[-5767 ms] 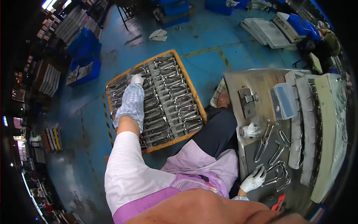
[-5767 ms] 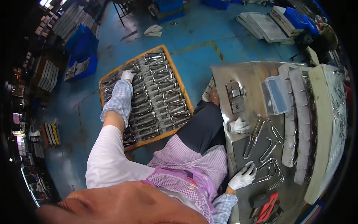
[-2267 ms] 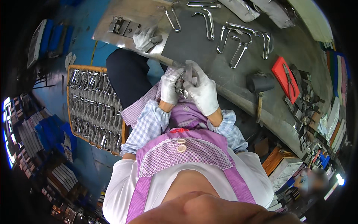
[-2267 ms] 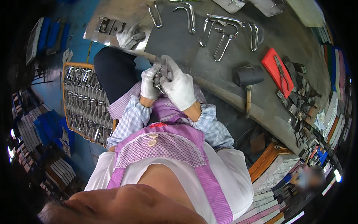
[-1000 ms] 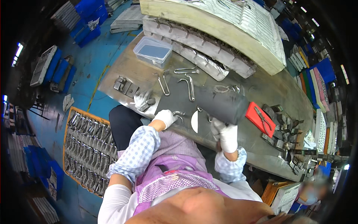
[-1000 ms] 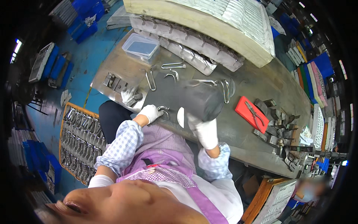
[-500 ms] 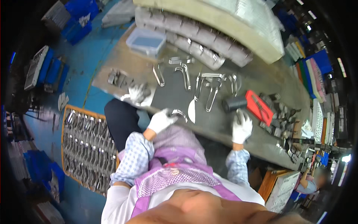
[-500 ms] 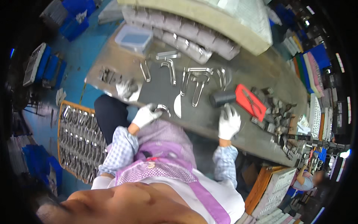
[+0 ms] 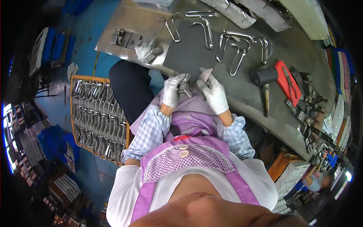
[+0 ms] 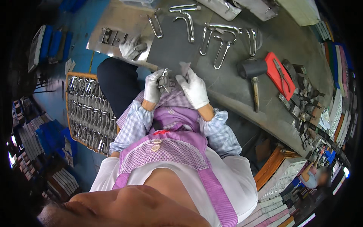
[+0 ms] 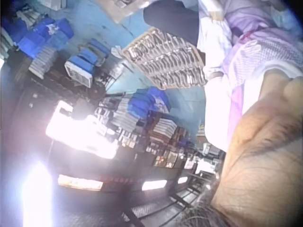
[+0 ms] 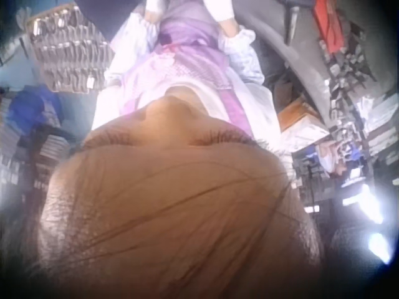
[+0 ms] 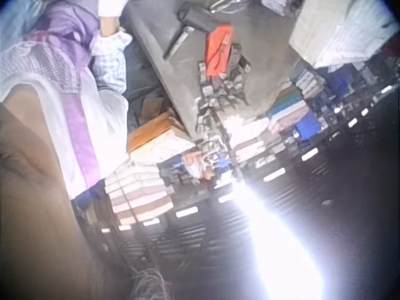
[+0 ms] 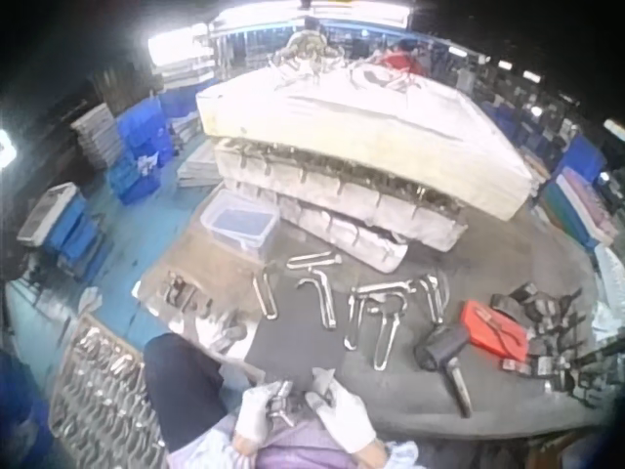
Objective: Assembling curved metal tubes into base plates and securing them with a rubber mallet.
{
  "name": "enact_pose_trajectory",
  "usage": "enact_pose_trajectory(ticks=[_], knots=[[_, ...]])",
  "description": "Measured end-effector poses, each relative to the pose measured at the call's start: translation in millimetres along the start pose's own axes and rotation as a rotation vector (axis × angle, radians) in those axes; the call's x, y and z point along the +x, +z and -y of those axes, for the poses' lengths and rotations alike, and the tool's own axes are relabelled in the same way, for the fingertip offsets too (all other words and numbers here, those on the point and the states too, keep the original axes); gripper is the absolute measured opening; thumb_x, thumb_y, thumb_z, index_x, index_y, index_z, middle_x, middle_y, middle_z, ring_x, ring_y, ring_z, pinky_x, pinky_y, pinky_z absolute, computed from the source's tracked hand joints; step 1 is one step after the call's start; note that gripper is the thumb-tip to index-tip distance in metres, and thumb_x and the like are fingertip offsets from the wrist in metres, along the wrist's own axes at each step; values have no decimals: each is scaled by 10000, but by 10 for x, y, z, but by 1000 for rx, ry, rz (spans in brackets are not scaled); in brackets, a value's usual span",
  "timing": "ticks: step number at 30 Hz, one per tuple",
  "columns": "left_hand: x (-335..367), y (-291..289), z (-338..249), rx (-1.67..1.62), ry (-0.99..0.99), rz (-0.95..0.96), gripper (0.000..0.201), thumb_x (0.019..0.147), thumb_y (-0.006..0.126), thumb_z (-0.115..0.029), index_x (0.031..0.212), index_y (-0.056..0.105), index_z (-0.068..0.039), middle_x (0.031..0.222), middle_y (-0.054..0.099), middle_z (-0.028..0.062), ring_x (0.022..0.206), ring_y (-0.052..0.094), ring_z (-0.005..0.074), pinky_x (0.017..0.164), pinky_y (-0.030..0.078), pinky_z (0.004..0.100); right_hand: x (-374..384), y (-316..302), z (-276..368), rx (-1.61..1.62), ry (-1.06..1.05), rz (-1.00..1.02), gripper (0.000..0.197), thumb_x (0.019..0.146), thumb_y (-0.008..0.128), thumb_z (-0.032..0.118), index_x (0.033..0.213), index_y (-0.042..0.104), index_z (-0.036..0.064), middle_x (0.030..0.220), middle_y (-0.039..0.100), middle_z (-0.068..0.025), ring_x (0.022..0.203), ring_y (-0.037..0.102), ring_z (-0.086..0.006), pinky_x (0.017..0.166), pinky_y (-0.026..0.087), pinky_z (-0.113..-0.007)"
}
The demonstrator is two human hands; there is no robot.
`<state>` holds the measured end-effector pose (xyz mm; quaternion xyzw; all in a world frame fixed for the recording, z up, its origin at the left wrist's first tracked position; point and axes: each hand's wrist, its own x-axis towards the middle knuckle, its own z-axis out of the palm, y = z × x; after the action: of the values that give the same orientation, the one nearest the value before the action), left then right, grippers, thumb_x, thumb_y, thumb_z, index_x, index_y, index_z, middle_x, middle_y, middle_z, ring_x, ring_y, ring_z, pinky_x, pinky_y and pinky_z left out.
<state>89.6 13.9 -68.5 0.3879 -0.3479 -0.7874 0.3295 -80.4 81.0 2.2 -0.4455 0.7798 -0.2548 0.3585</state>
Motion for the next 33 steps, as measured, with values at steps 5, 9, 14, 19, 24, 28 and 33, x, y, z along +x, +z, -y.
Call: enact_pose_trajectory(ticks=[5,9,14,19,24,28,33], knots=[[-71,92,29,704,297,-95,229,862,571,-21,1034,718,8,856,712,95,745,660,163,673,504,279,-101,126,220,315,-180,13,600,848,631,145,1423,458,123,864,688,-184,801,707,-344,717,549,-412],[-112,4,107,290,224,-122,254,818,569,13,1022,720,8,847,712,95,748,667,173,659,499,279,-175,55,343,485,-95,-2,626,807,628,143,1414,473,156,796,671,-186,758,695,-365,703,552,-418],[-165,-1,108,467,263,-128,227,841,561,-14,998,721,22,770,678,52,647,594,105,568,443,256,-179,101,395,349,-55,83,634,817,608,11,1431,488,115,728,626,-18,632,555,-47,605,488,-240],[-182,-29,165,257,186,-141,252,798,579,42,1004,719,5,693,630,22,551,527,93,491,380,235,-149,53,465,460,-27,231,615,782,581,-15,1387,539,86,745,620,7,635,529,-29,589,459,-220],[-217,-39,-94,234,346,-184,78,839,633,-91,822,654,-18,611,558,-7,497,472,62,451,350,225,-116,298,414,610,-81,185,607,776,605,36,1378,542,80,717,611,-27,621,538,-50,590,471,-244],[-520,-158,-799,230,214,-259,443,922,675,-335,618,590,-25,508,485,-12,441,472,65,398,346,248,308,373,458,-134,-78,-178,482,831,623,172,1309,592,224,948,701,-143,769,693,-284,711,546,-398],[-1320,-1357,-1600,224,79,-460,483,932,648,-457,727,641,-18,496,502,29,391,494,127,391,414,284,580,381,-27,-709,-464,-533,373,971,529,261,1295,599,89,1231,612,-171,1044,608,-351,861,495,-457]])
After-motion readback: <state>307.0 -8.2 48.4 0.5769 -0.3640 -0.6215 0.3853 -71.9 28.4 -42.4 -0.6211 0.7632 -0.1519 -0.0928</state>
